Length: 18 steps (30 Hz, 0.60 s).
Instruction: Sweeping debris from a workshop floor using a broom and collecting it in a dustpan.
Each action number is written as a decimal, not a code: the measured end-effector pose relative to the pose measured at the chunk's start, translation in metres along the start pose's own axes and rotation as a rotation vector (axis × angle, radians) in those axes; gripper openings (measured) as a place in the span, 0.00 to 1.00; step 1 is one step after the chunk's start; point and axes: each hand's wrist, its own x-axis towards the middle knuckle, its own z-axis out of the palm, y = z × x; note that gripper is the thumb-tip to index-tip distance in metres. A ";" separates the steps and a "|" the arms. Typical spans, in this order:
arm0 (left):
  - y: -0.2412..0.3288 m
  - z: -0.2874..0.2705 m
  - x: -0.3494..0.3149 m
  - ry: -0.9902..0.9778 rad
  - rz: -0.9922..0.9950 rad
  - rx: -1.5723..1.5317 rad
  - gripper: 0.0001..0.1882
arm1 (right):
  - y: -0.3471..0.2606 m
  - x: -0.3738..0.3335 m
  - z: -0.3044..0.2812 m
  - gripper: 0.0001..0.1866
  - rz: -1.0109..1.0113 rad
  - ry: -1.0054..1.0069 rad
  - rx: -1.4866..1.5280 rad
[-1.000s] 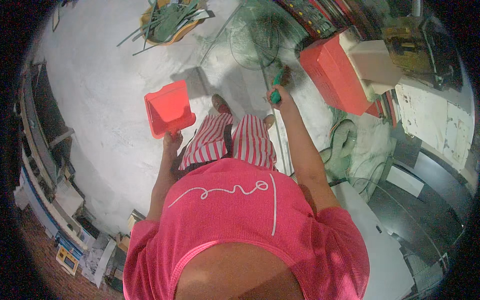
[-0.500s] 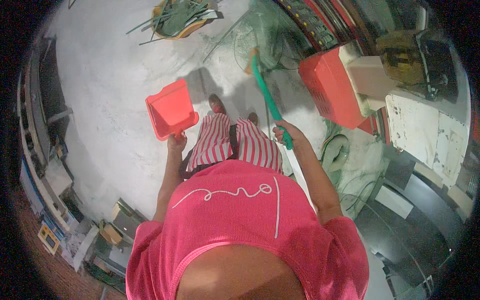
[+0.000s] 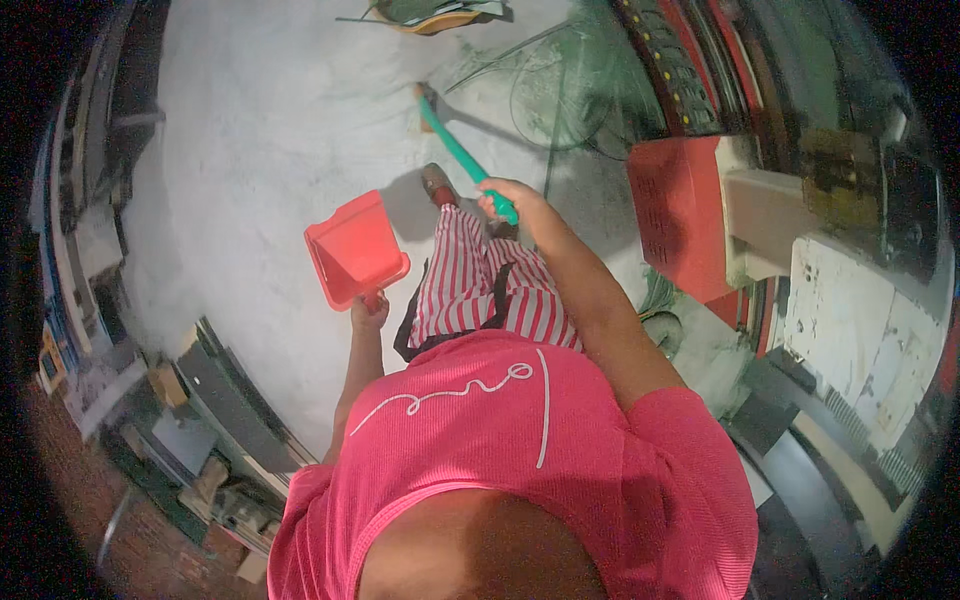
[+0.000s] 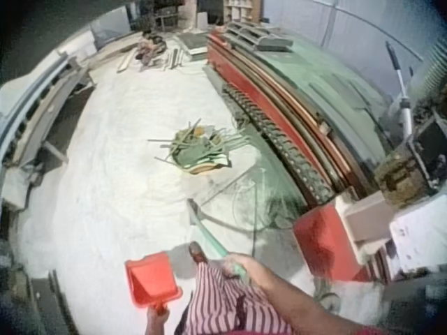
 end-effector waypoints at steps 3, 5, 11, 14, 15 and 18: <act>-0.007 -0.029 -0.001 0.041 0.031 -0.072 0.14 | -0.008 -0.007 -0.047 0.13 0.002 -0.353 0.000; -0.013 -0.055 -0.006 0.122 0.019 -0.073 0.12 | 0.010 -0.036 -0.052 0.14 -0.320 -0.237 -0.087; -0.011 -0.090 0.010 0.200 -0.004 -0.240 0.10 | 0.025 -0.078 -0.113 0.14 -0.028 0.078 0.397; -0.009 -0.097 0.016 0.079 0.033 -0.279 0.10 | 0.033 -0.108 -0.121 0.13 -0.039 0.198 0.255; -0.009 -0.088 0.015 0.118 0.025 -0.288 0.10 | 0.035 -0.113 -0.133 0.13 -0.003 0.115 0.323; 0.022 -0.062 0.008 0.184 0.042 -0.322 0.11 | 0.044 -0.120 -0.109 0.13 -0.032 0.190 0.265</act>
